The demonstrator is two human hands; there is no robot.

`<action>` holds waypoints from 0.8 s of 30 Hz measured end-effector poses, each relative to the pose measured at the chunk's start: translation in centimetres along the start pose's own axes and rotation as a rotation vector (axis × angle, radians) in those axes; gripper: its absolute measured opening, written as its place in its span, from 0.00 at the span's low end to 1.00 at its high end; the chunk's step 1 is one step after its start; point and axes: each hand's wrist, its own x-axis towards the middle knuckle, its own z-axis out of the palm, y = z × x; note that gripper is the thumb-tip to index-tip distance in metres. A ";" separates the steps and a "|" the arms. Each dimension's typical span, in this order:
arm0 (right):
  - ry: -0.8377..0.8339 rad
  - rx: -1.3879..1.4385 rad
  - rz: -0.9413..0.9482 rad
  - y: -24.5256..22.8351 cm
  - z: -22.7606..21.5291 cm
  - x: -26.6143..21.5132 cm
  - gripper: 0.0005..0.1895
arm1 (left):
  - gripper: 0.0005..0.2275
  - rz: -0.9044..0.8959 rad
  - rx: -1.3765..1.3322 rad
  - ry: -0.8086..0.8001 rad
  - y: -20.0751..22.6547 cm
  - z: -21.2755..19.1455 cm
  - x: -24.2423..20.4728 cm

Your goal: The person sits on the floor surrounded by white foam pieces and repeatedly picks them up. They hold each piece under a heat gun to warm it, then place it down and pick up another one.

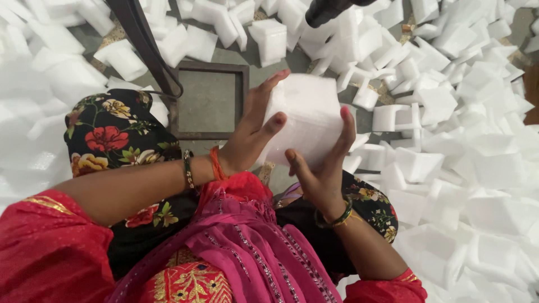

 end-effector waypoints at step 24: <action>-0.085 0.146 -0.444 3.1 -1.8 17.3 0.44 | 0.30 -0.470 -1.210 0.026 -11.6 1.3 15.4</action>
